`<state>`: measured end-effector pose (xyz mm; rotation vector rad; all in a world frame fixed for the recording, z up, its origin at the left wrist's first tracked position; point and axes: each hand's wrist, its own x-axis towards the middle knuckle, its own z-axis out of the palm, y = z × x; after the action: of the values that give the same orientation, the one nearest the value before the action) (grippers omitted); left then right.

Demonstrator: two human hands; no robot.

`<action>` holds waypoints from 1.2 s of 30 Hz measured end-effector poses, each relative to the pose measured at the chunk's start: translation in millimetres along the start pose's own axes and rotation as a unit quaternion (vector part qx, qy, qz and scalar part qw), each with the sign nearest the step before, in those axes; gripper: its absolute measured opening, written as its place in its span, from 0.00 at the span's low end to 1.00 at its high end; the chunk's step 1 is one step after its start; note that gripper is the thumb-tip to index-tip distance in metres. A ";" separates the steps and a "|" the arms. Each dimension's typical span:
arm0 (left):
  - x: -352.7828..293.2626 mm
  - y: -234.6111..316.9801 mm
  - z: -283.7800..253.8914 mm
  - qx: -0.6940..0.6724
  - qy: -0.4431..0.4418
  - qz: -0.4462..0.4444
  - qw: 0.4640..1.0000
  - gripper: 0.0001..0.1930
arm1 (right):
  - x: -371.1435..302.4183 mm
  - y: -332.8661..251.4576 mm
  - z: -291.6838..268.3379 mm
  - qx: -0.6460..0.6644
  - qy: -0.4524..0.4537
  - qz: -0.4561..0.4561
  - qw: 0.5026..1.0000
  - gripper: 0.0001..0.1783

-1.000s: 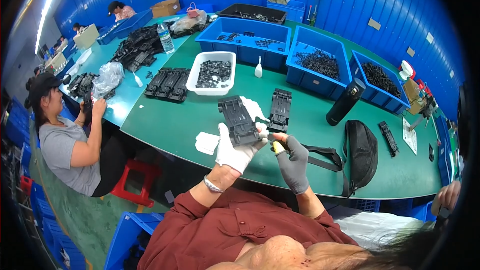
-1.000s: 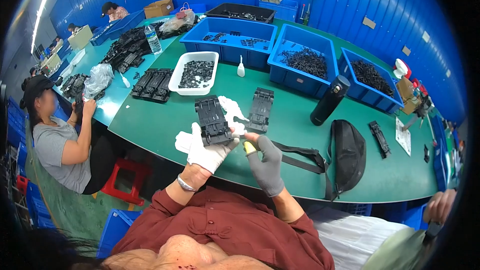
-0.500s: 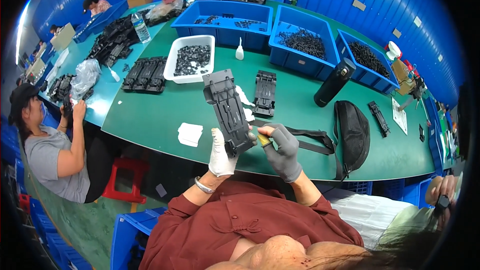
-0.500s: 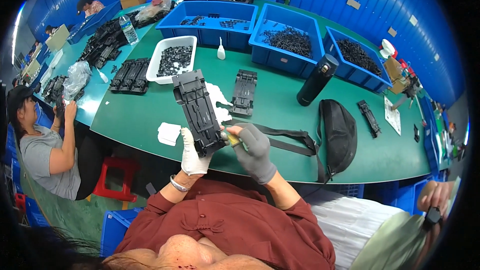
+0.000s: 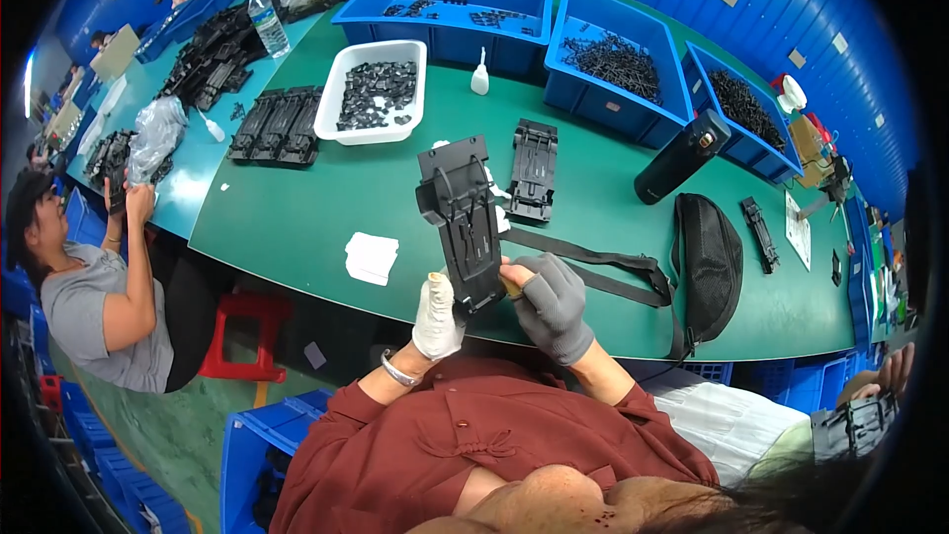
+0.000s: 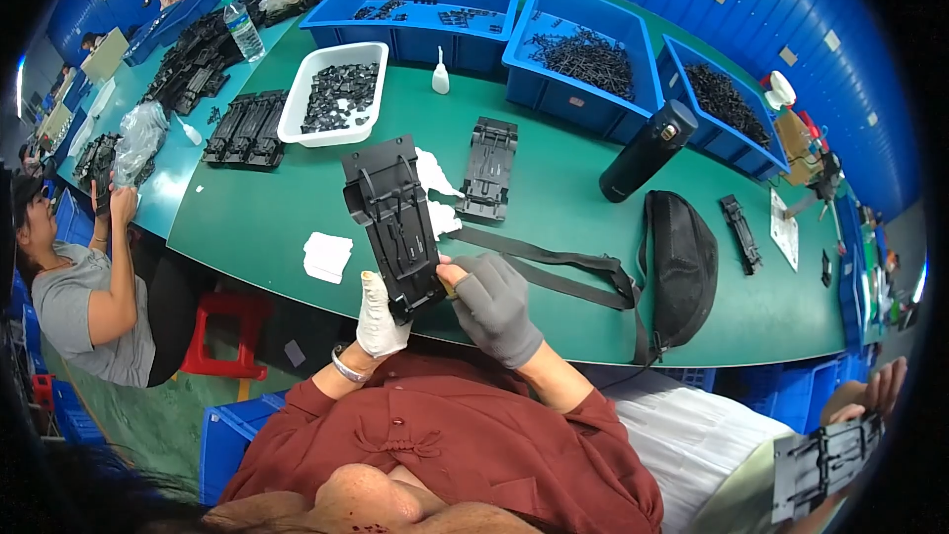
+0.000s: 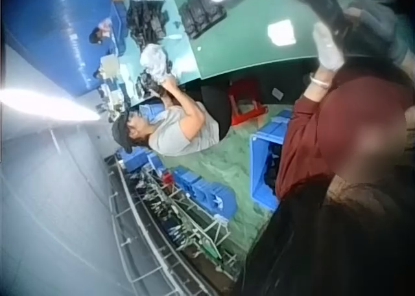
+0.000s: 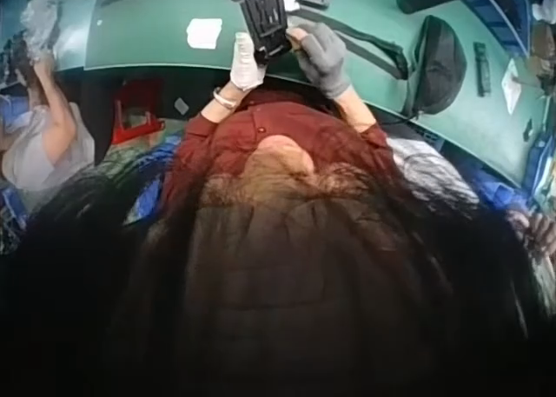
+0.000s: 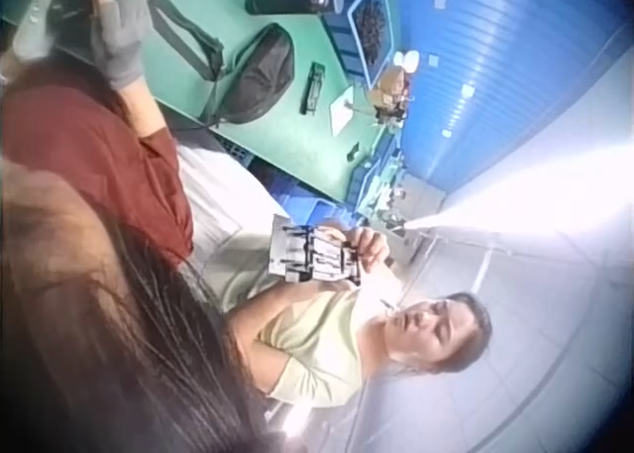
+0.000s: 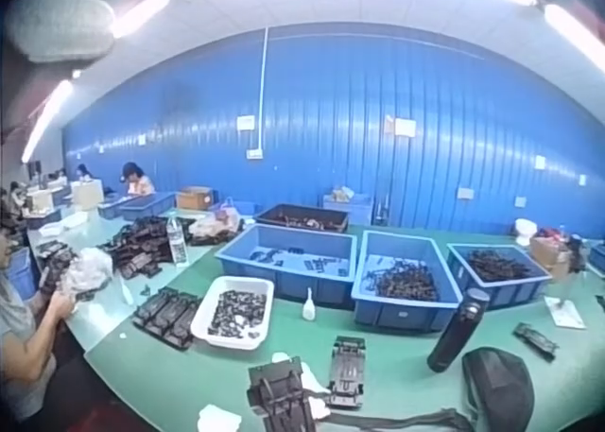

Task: Cleaning and assembling plastic toy components at a factory workbench using a small applicator.

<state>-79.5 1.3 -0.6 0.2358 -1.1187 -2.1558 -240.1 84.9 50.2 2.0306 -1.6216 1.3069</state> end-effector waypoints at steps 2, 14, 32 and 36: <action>-0.4 -1.2 -1.9 0.001 0.000 -0.002 1.000 0.46 | 0.6 1.0 0.6 0.000 -0.005 -0.007 1.000 0.26; -4.4 -6.9 -12.4 0.013 0.006 -0.069 0.998 0.48 | 4.2 3.5 4.4 0.013 -0.022 0.006 1.000 0.24; 3.2 -2.4 -4.1 0.023 0.041 -0.042 0.998 0.55 | 3.2 7.7 4.3 0.061 -0.004 0.049 0.997 0.23; 7.3 2.8 -4.0 0.055 0.015 0.000 0.998 0.56 | -4.5 0.4 -3.0 0.114 0.009 0.166 0.980 0.21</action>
<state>-81.8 -7.1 0.2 0.3159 -1.2221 -2.0866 -241.9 89.7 48.5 1.9175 -1.9449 1.6878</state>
